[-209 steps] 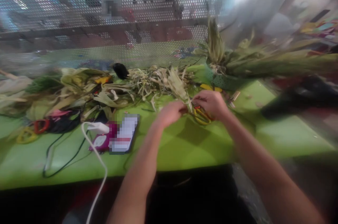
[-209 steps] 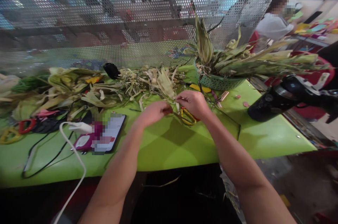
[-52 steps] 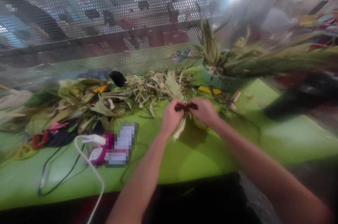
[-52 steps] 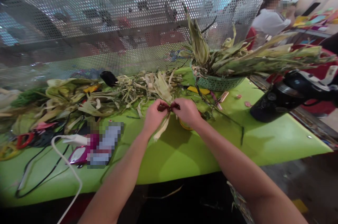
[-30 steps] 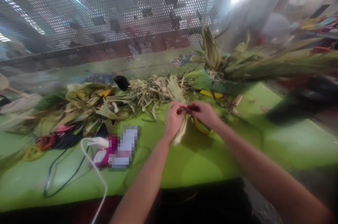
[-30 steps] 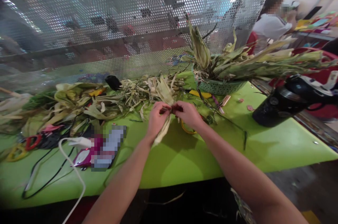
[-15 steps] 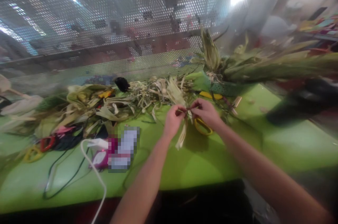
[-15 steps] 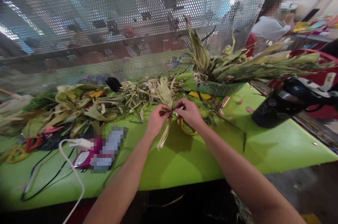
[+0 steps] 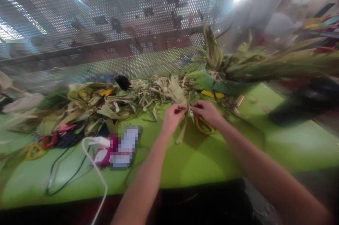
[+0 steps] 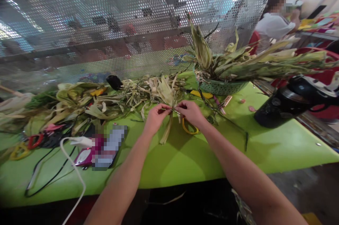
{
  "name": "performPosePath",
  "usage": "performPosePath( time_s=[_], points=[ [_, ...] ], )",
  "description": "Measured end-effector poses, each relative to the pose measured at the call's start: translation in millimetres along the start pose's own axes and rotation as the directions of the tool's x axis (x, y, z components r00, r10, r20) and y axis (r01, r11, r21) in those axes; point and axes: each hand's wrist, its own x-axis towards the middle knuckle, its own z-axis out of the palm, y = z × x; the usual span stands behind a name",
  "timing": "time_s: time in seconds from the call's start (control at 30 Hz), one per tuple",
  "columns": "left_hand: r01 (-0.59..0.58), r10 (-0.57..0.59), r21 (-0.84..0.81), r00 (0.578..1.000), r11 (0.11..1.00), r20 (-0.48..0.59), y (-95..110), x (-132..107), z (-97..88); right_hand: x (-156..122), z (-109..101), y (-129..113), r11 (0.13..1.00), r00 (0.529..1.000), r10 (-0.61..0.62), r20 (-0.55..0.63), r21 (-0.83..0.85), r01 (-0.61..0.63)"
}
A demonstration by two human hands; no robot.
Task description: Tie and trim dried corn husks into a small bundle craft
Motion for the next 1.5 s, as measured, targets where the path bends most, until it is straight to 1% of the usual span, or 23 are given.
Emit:
performPosePath(
  time_s=[0.07,0.13,0.17,0.2,0.27,0.33,0.4,0.43,0.5,0.57,0.63,0.7,0.77,0.9,1.0,1.1,1.2,1.27,1.33,1.43,1.5],
  points=[
    [0.025,-0.026,-0.021,1.0,0.999,-0.016,1,1,-3.3,2,-2,3,0.989,0.999,-0.031,-0.027,-0.142,0.027],
    [0.057,-0.061,-0.08,0.997,0.995,-0.045,1,1,-5.2,4,-3,7,0.947,0.997,-0.072,-0.032,-0.317,0.058],
    [0.075,-0.081,-0.126,0.996,0.989,-0.049,1,1,-5.4,5,-4,8,0.923,0.997,-0.078,-0.019,-0.378,0.065],
    [0.091,-0.1,-0.18,0.994,0.979,-0.041,1,1,-5.1,5,-4,10,0.909,0.997,-0.073,0.0,-0.412,0.067],
    [0.114,-0.117,-0.291,0.993,0.95,0.004,1,0,-3.9,6,-3,10,0.914,0.999,-0.037,0.036,-0.403,0.048],
    [0.12,-0.111,-0.371,0.993,0.921,0.044,1,-1,-2.6,5,-3,9,0.959,0.999,0.014,0.033,-0.283,-0.004],
    [0.125,-0.119,-0.409,0.992,0.904,0.041,1,-1,-2.1,2,-2,4,0.997,0.997,0.069,0.018,-0.045,-0.068],
    [0.129,-0.129,-0.415,0.991,0.901,0.027,0,-1,-2.1,1,-1,2,0.991,0.996,0.088,0.028,0.097,-0.091],
    [0.139,-0.15,-0.412,0.989,0.901,0.007,0,0,-2.0,-3,0,-2,0.931,0.993,0.086,0.081,0.348,-0.109],
    [0.147,-0.155,-0.413,0.988,0.899,0.016,-1,0,-1.3,-5,2,-4,0.846,0.989,0.05,0.141,0.52,-0.117],
    [0.143,-0.144,-0.428,0.989,0.892,0.032,0,0,-0.3,-5,5,-2,0.763,0.982,0.025,0.185,0.631,-0.139],
    [0.128,-0.124,-0.441,0.992,0.888,0.037,0,-1,0.7,-4,8,1,0.708,0.974,0.022,0.227,0.684,-0.176],
    [0.11,-0.103,-0.424,0.994,0.899,0.04,1,-1,1.5,-4,10,3,0.701,0.97,0.033,0.241,0.686,-0.194],
    [0.08,-0.072,-0.295,0.997,0.952,0.036,1,0,1.6,-3,10,2,0.785,0.986,0.059,0.155,0.603,-0.142],
    [0.059,-0.063,-0.237,0.998,0.97,-0.009,1,2,-0.1,-4,10,-2,0.826,0.992,0.066,0.107,0.553,-0.114],
    [0.046,-0.05,-0.232,0.999,0.972,-0.012,2,2,-2.8,-4,10,-3,0.82,0.991,0.093,0.097,0.556,-0.131],
    [0.063,-0.057,-0.244,0.998,0.968,0.031,2,2,-4.9,-3,10,0,0.793,0.985,0.152,0.087,0.584,-0.174],
    [0.067,-0.055,-0.245,0.997,0.967,0.056,1,2,-5.5,-2,9,1,0.801,0.98,0.176,0.094,0.564,-0.198],
    [0.031,-0.023,-0.211,0.999,0.977,0.041,0,3,-5.7,-3,6,0,0.835,0.972,0.196,0.128,0.497,-0.234],
    [-0.028,0.028,-0.076,1.0,0.997,-0.001,0,2,-5.6,-7,2,-8,0.888,0.957,0.202,0.207,0.373,-0.268],
    [-0.039,0.039,0.019,0.999,0.999,0.016,1,1,-5.1,-10,0,-13,0.91,0.955,0.175,0.239,0.331,-0.25]
  ],
)
